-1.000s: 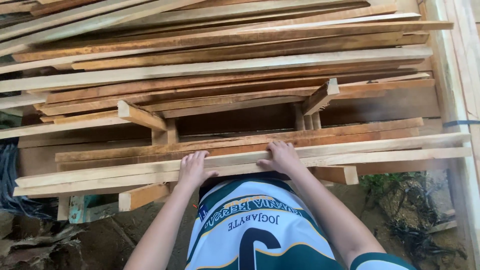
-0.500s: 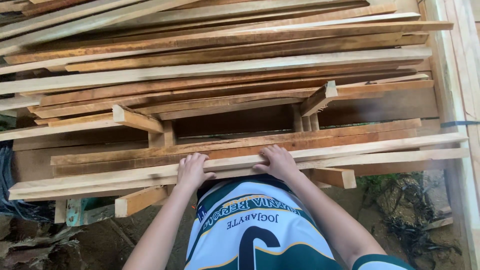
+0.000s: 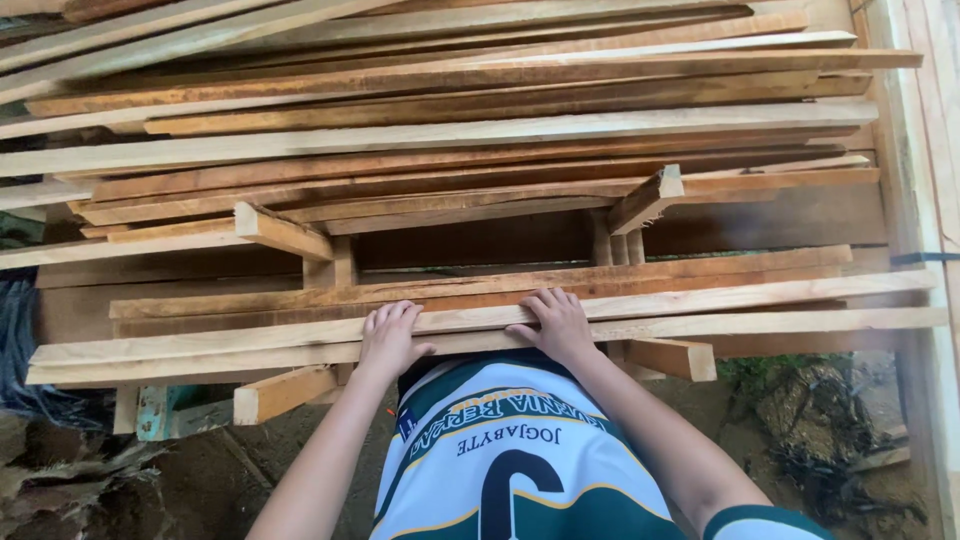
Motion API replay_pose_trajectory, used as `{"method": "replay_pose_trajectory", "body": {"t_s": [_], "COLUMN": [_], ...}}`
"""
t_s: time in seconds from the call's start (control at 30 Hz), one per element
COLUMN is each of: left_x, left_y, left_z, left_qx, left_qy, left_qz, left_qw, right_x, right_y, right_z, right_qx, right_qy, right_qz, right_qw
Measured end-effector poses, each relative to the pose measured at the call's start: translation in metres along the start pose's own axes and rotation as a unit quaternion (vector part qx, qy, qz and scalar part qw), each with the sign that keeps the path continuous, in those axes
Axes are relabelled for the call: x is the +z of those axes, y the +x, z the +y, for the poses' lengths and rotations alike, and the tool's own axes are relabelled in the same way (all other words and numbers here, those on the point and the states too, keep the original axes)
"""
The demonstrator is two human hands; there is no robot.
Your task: The person unties a bundle of wooden planks and places them on a wooden rack. They then proceed to pick up individual planks from a nearby pile and stack them neatly onto the rack, repeating this process for several pieces of wood.
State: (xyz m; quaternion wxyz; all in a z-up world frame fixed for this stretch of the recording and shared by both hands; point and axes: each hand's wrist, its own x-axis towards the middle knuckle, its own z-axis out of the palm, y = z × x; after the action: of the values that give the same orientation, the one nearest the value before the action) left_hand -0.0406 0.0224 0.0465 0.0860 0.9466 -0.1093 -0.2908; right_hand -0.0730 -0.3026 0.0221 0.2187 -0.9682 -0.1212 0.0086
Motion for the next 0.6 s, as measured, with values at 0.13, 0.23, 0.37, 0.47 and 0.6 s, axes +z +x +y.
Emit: {"method": "replay_pose_trajectory", "body": {"t_s": [0.13, 0.23, 0.37, 0.47, 0.6], "left_x": [0.004, -0.011, -0.016, -0.007, 0.015], "left_y": [0.003, 0.004, -0.001, 0.004, 0.013], "left_z": [0.009, 0.014, 0.018, 0.014, 0.004], "left_qx": [-0.015, -0.003, -0.017, -0.018, -0.014], "left_qy": [0.059, 0.029, -0.005, -0.001, -0.008], "left_qz": [-0.048, -0.048, -0.036, -0.021, -0.014], "left_qw": [0.997, 0.998, 0.999, 1.0, 1.0], "right_x": [0.008, 0.013, 0.01, 0.011, 0.016], "right_y": [-0.003, -0.002, -0.003, 0.002, 0.005], "right_z": [0.001, 0.002, 0.005, 0.008, 0.004], "right_qx": [0.01, 0.043, 0.045, 0.048, 0.069], "right_qy": [0.011, 0.02, 0.047, 0.051, 0.034], "right_qz": [0.002, 0.001, -0.03, -0.045, -0.059], "right_qw": [1.0, 0.999, 0.997, 0.997, 0.995]}}
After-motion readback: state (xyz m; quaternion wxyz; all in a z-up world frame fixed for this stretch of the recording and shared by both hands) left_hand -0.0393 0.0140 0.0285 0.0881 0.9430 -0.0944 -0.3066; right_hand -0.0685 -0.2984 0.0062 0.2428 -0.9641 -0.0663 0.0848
